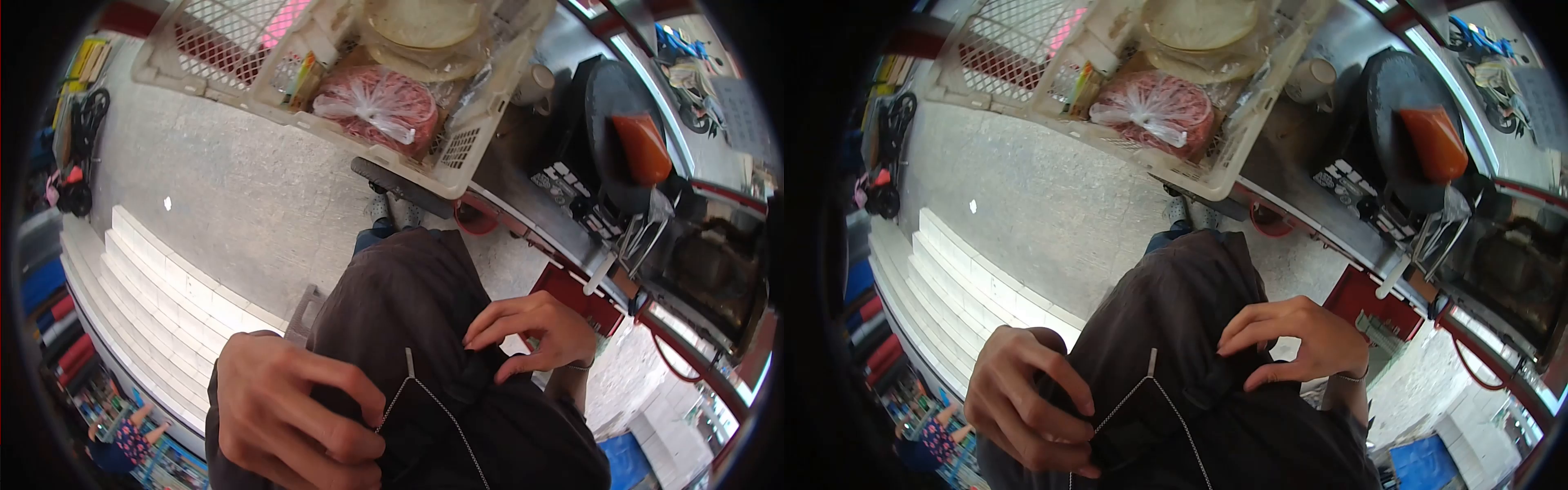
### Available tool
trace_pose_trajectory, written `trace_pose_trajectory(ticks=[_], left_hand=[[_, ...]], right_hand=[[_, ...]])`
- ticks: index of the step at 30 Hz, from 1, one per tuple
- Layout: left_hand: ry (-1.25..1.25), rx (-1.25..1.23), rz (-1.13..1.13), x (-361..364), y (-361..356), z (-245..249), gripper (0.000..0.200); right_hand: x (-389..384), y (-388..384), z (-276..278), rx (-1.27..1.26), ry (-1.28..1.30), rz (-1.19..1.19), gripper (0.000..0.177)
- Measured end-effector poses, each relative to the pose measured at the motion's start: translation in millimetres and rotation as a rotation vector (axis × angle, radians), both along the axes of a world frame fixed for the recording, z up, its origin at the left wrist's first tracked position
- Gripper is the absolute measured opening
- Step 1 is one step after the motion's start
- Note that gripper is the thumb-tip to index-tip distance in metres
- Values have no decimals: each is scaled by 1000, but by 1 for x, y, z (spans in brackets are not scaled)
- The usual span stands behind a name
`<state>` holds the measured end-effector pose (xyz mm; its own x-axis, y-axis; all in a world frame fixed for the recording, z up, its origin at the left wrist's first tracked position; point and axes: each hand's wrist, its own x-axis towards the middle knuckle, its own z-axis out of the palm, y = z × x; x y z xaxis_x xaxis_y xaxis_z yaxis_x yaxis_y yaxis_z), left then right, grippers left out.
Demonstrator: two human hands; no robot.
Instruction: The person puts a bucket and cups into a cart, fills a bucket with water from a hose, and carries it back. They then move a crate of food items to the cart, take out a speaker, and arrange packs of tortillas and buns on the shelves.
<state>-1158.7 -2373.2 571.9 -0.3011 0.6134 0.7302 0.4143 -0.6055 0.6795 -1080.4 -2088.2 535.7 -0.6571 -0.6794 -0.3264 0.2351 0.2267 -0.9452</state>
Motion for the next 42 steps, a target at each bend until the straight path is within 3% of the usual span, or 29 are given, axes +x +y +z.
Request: trace_pose_trajectory(ticks=[13, 21, 24, 26, 28, 32, 35, 37, 42], left_hand=[[44, 32, 70, 3, -35, -7, 9], [84, 68, 179, 6, -24, 3, 12], [69, 80, 226, -1, -24, -1, 11], [42, 0, 50, -12, -22, -1, 9], [22, -19, -32, -20, -11, -5, 9], [-11, -54, -325, -30, 13, -27, 6], [-10, -56, -484, -33, 25, -41, 11], [-100, -18, -551, -32, 26, -48, 14], [-245, 27, -606, -58, 19, -58, 14]], right_hand=[[2, -24, 22, 217, 363, -43, 23], [-10, -36, 13, 242, 718, -261, 28], [-10, -37, 5, 226, 677, -184, 31], [-8, -35, 2, 204, 626, -121, 32], [-5, -27, 7, 173, 283, -174, 37], [-14, -12, 5, 53, 239, -188, 35], [-14, -17, -13, -87, 435, -136, 40], [-15, -22, -23, -286, 217, -39, 37], [-23, -43, -32, -370, 45, 8, 31]])
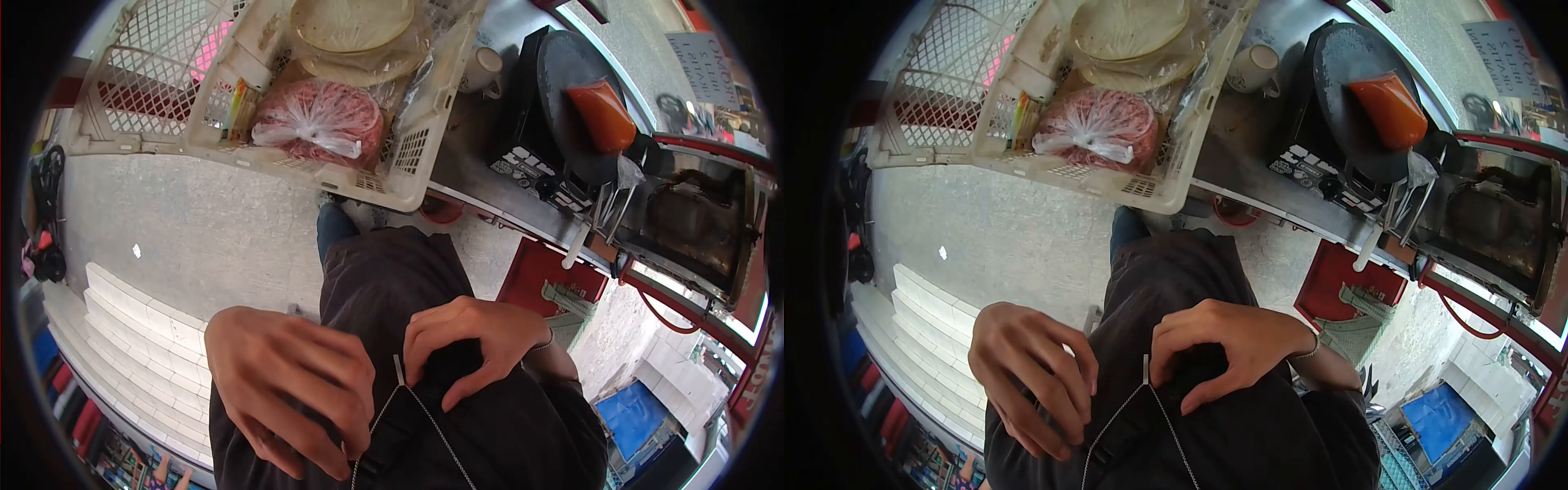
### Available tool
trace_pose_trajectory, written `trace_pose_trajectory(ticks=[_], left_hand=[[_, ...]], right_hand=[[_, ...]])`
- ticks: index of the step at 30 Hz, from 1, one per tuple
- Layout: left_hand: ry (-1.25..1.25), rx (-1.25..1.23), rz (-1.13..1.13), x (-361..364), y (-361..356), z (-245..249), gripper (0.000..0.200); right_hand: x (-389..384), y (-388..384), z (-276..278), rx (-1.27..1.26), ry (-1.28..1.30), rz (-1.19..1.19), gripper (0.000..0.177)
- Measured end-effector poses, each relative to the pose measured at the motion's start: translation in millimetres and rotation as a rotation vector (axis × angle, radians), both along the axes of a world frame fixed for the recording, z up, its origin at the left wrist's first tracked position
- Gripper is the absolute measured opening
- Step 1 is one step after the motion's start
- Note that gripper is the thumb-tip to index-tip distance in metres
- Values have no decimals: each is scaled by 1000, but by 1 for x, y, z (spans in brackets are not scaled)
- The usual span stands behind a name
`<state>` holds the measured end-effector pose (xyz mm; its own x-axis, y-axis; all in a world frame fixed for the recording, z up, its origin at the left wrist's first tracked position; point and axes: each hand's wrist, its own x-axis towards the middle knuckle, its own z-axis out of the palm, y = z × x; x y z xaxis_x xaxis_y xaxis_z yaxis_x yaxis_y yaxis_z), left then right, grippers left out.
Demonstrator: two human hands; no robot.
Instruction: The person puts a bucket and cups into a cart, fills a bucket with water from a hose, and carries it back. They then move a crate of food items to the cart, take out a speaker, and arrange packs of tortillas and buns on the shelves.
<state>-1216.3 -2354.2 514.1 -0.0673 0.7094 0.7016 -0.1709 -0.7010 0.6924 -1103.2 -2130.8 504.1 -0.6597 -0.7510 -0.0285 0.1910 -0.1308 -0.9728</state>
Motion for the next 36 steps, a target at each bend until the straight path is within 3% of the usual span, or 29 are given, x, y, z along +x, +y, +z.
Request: trace_pose_trajectory(ticks=[5, 8, 12, 17, 29, 31, 35, 36], left_hand=[[129, 7, -66, -30, -7, -9, 18], [363, -313, 129, -44, -26, -6, 24], [474, -236, 251, -54, -53, -2, 25], [398, -70, 342, -60, -78, -15, 18], [249, -109, 110, -82, -103, -25, 17], [206, -201, -22, -86, -96, -22, 8], [134, -287, -252, -100, -81, -18, 11], [-7, -291, -485, -100, -77, -17, 16]], right_hand=[[-20, -30, -7, -71, -182, 18, 28], [-37, -54, -6, -93, -54, -17, 28], [-58, -75, 12, 42, 19, -178, 27], [-67, -107, 15, 54, -42, -268, 28], [-45, -157, 2, 9, -111, -570, 28], [-43, -154, 3, 10, -113, -557, 29], [-41, -133, 16, 60, -54, -514, 31], [-39, -127, 21, 106, -57, -462, 31]])
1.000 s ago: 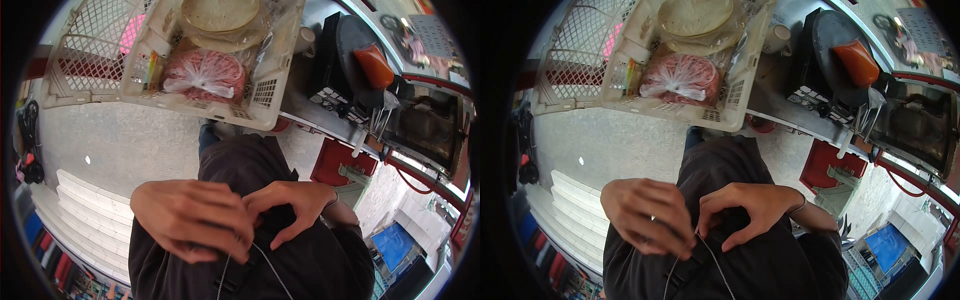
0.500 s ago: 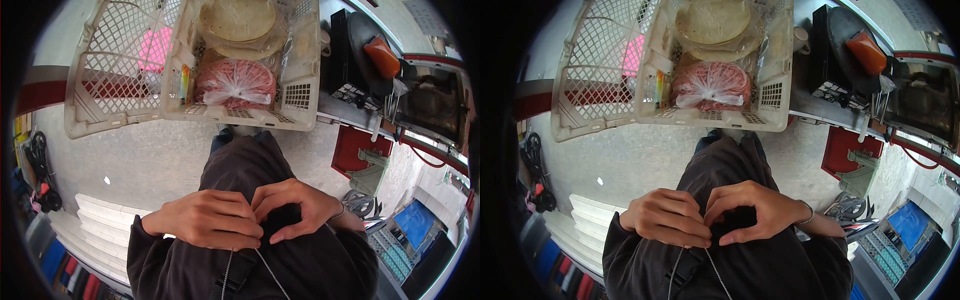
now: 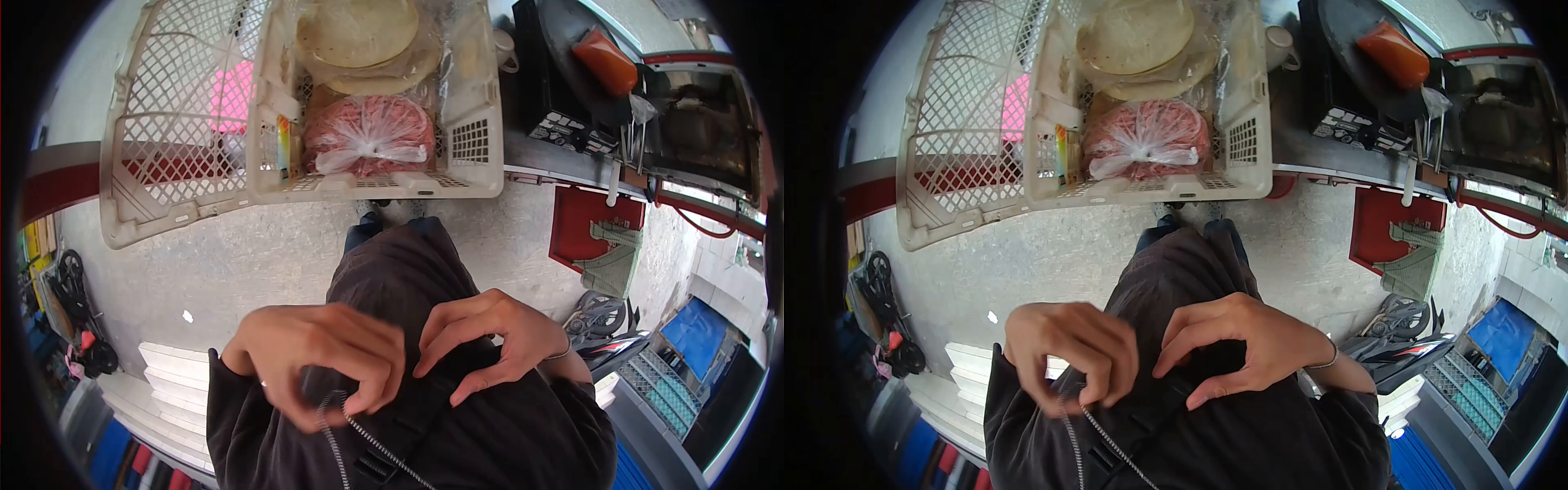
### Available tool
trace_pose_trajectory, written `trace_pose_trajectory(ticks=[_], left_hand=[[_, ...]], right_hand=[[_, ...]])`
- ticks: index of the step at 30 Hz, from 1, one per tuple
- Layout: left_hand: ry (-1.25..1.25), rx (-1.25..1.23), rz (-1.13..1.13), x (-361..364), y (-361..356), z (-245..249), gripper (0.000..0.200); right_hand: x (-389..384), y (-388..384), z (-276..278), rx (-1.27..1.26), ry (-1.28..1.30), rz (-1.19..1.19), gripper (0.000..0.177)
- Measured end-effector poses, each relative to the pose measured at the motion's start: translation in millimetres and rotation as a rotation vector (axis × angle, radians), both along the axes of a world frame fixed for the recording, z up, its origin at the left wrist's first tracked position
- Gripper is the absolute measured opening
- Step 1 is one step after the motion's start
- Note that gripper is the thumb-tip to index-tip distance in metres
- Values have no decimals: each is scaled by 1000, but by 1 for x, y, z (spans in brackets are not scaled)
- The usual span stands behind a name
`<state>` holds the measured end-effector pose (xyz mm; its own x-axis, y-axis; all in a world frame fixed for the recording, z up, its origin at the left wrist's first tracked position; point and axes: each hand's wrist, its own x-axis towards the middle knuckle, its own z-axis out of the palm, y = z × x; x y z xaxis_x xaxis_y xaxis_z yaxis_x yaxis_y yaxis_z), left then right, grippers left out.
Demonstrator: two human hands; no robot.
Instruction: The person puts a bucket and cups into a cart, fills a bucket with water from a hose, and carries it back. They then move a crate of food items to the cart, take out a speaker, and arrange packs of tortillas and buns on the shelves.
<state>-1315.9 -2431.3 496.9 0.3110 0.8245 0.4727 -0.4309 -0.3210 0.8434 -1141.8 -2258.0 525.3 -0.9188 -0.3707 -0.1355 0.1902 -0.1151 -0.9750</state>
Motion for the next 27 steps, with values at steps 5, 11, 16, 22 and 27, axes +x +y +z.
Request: trace_pose_trajectory(ticks=[5, 11, 16, 22, 27], left_hand=[[-290, -176, -506, 10, 32, -3, 38], [216, -315, -211, 57, 63, 16, 19], [461, -459, -133, 103, 96, 23, 33], [605, -541, -99, 153, 135, 16, 44], [740, -436, 24, 158, 155, 29, 43]], right_hand=[[28, 33, -6, -3, 30, 36, 30], [65, 74, -19, -41, -121, 132, 22], [92, 102, -27, -76, -290, 214, 21], [121, 134, -33, -118, -290, 232, 23], [135, 152, -25, -153, -363, 177, 23]])
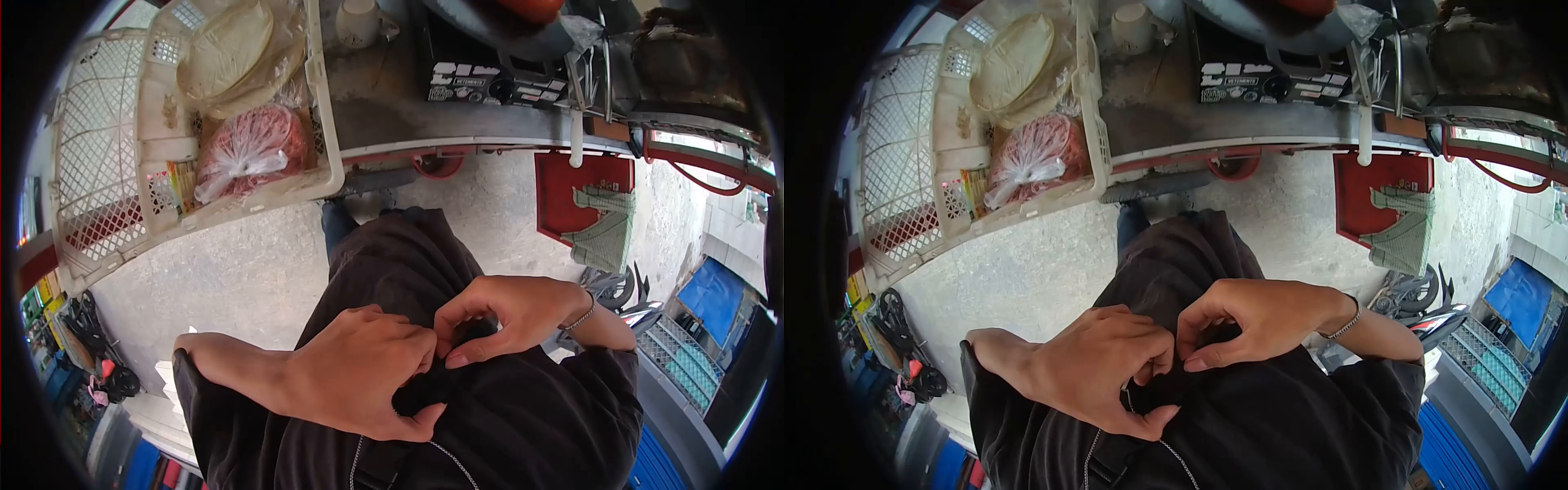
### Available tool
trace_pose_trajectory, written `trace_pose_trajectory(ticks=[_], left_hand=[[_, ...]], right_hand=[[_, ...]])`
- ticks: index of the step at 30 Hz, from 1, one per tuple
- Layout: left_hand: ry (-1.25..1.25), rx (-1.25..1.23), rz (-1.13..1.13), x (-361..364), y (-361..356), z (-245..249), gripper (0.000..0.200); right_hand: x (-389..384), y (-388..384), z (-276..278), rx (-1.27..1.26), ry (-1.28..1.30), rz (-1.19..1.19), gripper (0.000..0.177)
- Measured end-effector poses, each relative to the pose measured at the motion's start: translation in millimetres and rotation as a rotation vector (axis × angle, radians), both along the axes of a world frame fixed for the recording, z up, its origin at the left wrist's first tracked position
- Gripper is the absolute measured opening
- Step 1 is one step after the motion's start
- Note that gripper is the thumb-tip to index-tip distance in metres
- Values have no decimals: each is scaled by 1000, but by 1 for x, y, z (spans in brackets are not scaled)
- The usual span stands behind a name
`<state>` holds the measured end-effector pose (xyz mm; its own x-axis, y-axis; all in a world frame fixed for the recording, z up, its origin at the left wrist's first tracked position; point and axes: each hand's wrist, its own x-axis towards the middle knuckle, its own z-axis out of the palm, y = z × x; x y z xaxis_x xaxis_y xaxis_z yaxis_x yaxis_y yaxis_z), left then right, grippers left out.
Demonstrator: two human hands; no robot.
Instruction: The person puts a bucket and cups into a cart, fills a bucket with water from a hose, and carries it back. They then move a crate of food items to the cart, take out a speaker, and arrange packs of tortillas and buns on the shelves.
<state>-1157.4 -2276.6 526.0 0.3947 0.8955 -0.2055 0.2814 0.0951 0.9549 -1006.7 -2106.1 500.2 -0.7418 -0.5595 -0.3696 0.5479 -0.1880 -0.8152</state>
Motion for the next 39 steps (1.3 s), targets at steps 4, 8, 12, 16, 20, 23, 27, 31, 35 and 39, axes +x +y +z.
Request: trace_pose_trajectory(ticks=[4, 8, 12, 16, 20, 23, 27, 31, 35, 39], left_hand=[[85, 52, 36, -2, 9, 14, 43], [135, 107, 46, -2, 9, 23, 45], [196, 151, 50, -1, 6, 28, 45], [214, 185, 41, -3, 7, 31, 45], [165, 114, 19, -8, 7, 30, 45], [126, 53, 13, -10, 4, 28, 46], [-16, -51, 61, -3, 2, 26, 47], [55, -25, 92, -1, 0, 28, 53], [-35, -65, 95, 5, -1, 24, 65], [-9, -19, 129, 8, 0, 22, 61]], right_hand=[[-1, 11, 14, 76, -26, -8, 22], [-4, 7, 12, -22, -68, 20, 21], [-8, 3, 18, -73, -92, -25, 19], [-9, -2, 24, -62, -115, -65, 20], [-7, -5, 28, -23, -160, -85, 21], [-4, 0, 28, -46, -137, -148, 20], [-3, -1, 21, -38, -156, -116, 19], [-3, -5, 19, -47, -194, -141, 17], [3, -2, 16, -48, -155, -116, 19], [8, -12, 15, -82, -177, -191, 20]])
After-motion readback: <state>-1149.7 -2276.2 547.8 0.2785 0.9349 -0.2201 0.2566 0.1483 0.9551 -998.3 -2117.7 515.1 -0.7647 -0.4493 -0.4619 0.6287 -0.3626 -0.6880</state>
